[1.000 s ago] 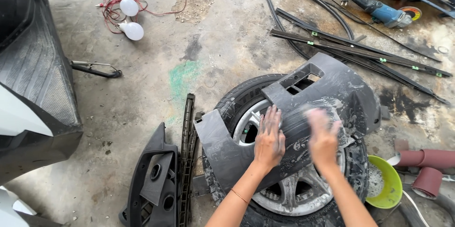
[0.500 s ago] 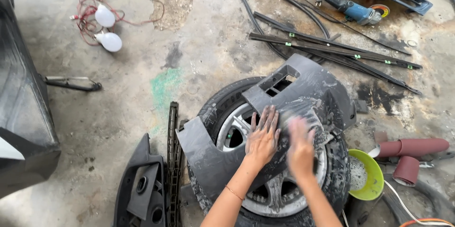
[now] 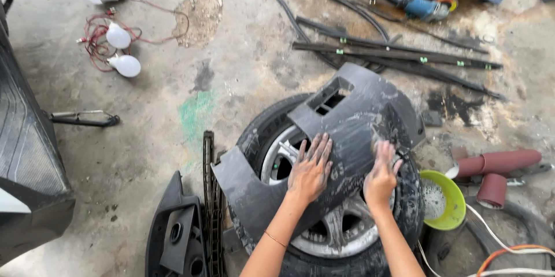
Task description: The person scrubs a black plastic car part with a soapy sponge while it rests on a tire. They repeatedly dip the sponge into a green bucket of soapy water to continue cleaning the surface.
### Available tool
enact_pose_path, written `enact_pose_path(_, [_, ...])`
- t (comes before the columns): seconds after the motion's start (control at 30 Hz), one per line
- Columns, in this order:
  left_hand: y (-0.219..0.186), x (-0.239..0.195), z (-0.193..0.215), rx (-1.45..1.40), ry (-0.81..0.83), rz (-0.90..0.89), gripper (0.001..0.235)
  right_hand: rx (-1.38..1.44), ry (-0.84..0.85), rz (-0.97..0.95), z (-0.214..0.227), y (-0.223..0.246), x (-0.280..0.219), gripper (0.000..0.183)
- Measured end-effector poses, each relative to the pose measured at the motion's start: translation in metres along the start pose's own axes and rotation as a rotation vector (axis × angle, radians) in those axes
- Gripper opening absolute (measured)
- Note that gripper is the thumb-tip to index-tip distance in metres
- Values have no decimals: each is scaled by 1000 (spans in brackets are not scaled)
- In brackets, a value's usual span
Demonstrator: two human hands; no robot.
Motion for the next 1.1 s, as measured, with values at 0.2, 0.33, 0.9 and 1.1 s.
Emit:
enact_pose_path(0.2, [-6,-35,1,377,-106,-143,62,120,165,-28,27,103,-90,89])
enact_pose_path(0.33, [-1,-39,11,176,-32,21,65,25,80,-200,21,52,-37,54])
enact_pose_path(0.9, [20,-39,-8,129,40,219,71,-20,-5,-499,56,95,-76,48])
enact_pose_path(1.1, [22,-37,-4,110,88,240,72,-89,29,-327,58,104,-57,28])
Point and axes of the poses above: each hand's wrist, its own x-axis towards the middle knuckle, its own z-axis out of the back of the hand, y = z × x, the point moved 10 cm from there along x, towards the middle knuckle, and after that the axes turned 14 degrees about -y, right-handed, at the moved point
